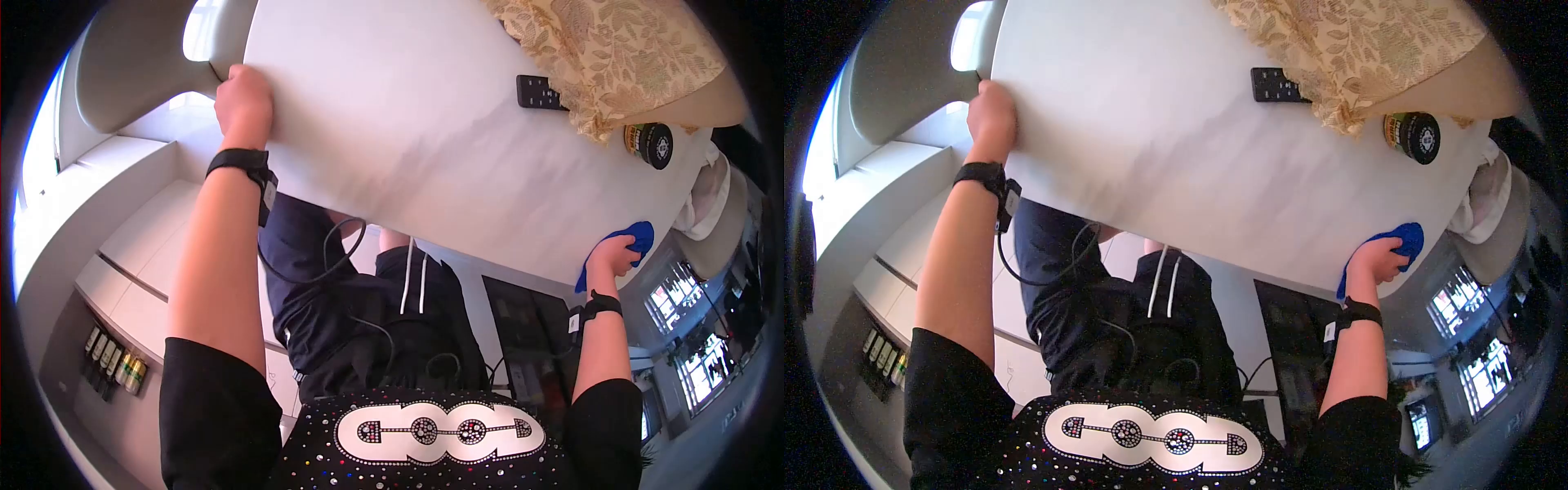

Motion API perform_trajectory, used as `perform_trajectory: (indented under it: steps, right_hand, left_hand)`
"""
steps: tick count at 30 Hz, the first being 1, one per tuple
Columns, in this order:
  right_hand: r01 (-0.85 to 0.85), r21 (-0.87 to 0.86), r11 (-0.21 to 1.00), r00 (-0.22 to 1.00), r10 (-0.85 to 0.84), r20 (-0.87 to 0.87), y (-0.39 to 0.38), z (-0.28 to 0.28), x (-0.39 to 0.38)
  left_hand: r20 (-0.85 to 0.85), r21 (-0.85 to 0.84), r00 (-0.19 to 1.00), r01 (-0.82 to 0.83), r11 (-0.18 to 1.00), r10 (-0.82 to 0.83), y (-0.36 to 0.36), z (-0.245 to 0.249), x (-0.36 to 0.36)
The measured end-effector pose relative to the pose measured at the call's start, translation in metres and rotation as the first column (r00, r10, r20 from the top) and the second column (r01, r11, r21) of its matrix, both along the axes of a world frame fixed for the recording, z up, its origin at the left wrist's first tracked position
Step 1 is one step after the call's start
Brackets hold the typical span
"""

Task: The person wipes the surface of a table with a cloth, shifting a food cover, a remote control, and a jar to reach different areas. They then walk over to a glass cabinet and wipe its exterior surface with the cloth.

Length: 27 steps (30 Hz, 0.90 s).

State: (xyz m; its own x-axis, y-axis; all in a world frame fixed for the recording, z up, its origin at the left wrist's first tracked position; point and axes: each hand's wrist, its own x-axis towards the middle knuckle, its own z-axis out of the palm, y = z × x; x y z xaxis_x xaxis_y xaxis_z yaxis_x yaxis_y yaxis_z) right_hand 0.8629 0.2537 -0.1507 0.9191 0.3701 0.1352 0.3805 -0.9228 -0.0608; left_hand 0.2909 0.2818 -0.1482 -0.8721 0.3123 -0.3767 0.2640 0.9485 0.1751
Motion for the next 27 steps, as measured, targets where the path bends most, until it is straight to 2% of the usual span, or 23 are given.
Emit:
perform_trajectory:
  steps: [3, 7, 11, 17, 19, 26, 27]
  right_hand:
    - [0.0, -0.007, 1.0, 1.0, 0.0, 0.016, 0.001, -0.001, -0.001]
    - [0.015, -0.021, 1.0, 1.0, -0.015, -0.001, 0.0, 0.002, -0.001]
    - [0.0, -0.022, 1.0, 1.0, 0.0, -0.017, 0.002, -0.001, 0.002]
    - [0.027, 0.016, 0.999, 1.0, -0.028, 0.008, 0.003, -0.001, 0.001]
    - [0.008, 0.015, 1.0, 1.0, -0.008, 0.017, 0.002, 0.0, -0.001]
    - [0.014, 0.006, 1.0, 1.0, -0.014, 0.001, 0.003, -0.002, 0.003]
    - [-0.002, 0.011, 1.0, 1.0, 0.002, 0.005, 0.002, -0.002, 0.004]
  left_hand:
    - [0.033, 0.03, 0.997, -0.076, 0.997, 0.075, 0.003, 0.009, 0.009]
    - [0.017, -0.002, 0.999, 0.045, 0.999, -0.045, 0.0, 0.013, 0.011]
    - [0.022, 0.009, 0.999, 0.033, 0.999, -0.034, -0.003, -0.002, 0.001]
    - [0.009, -0.027, 1.0, 0.022, 0.999, -0.022, 0.003, 0.004, 0.007]
    - [0.002, 0.029, 0.998, -0.065, 0.997, 0.065, 0.003, 0.005, 0.008]
    - [-0.031, 0.027, 0.996, -0.085, 0.996, 0.086, 0.006, -0.002, 0.007]
    - [-0.026, 0.053, 0.99, -0.134, 0.989, 0.136, 0.006, -0.001, 0.008]
